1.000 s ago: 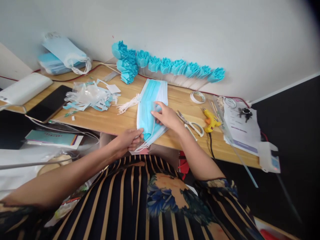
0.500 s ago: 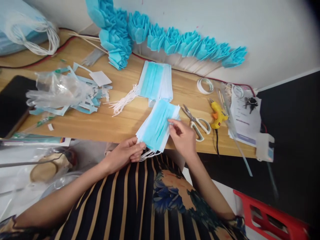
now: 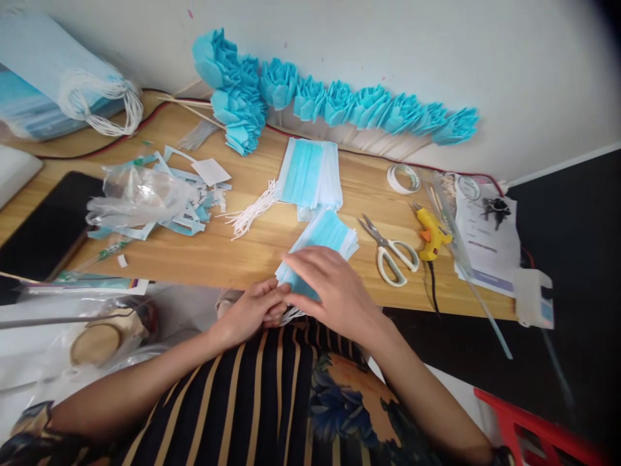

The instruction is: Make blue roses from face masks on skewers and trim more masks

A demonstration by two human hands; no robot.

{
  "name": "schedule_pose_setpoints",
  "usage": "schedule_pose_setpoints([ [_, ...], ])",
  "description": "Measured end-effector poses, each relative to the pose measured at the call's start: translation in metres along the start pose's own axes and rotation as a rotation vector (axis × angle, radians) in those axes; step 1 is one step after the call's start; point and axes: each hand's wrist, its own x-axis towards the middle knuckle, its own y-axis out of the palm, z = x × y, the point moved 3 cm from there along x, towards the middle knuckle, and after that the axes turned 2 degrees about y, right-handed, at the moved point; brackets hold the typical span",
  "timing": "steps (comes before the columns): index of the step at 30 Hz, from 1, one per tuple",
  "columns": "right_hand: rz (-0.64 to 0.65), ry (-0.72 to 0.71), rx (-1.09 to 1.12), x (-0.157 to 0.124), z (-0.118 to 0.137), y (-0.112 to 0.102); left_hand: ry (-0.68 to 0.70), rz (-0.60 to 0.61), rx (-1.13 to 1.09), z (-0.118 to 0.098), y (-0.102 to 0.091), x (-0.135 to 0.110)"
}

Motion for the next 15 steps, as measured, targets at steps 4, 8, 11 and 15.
schedule_pose_setpoints([
  [4, 0.169, -0.101, 0.059, 0.003, -0.012, 0.033, 0.015, -0.072, 0.037, -0.002, 0.003, -0.002],
  [8, 0.201, -0.118, 0.071, -0.002, -0.029, 0.052, 0.056, -0.134, 0.04, 0.001, -0.002, -0.006],
  [11, 0.2, -0.143, 0.048, -0.004, -0.032, 0.055, 0.08, -0.166, 0.015, 0.005, -0.007, -0.014],
  [15, 0.174, -0.165, 0.031, -0.005, -0.032, 0.054, 0.079, -0.175, 0.03, 0.011, -0.01, -0.022],
])
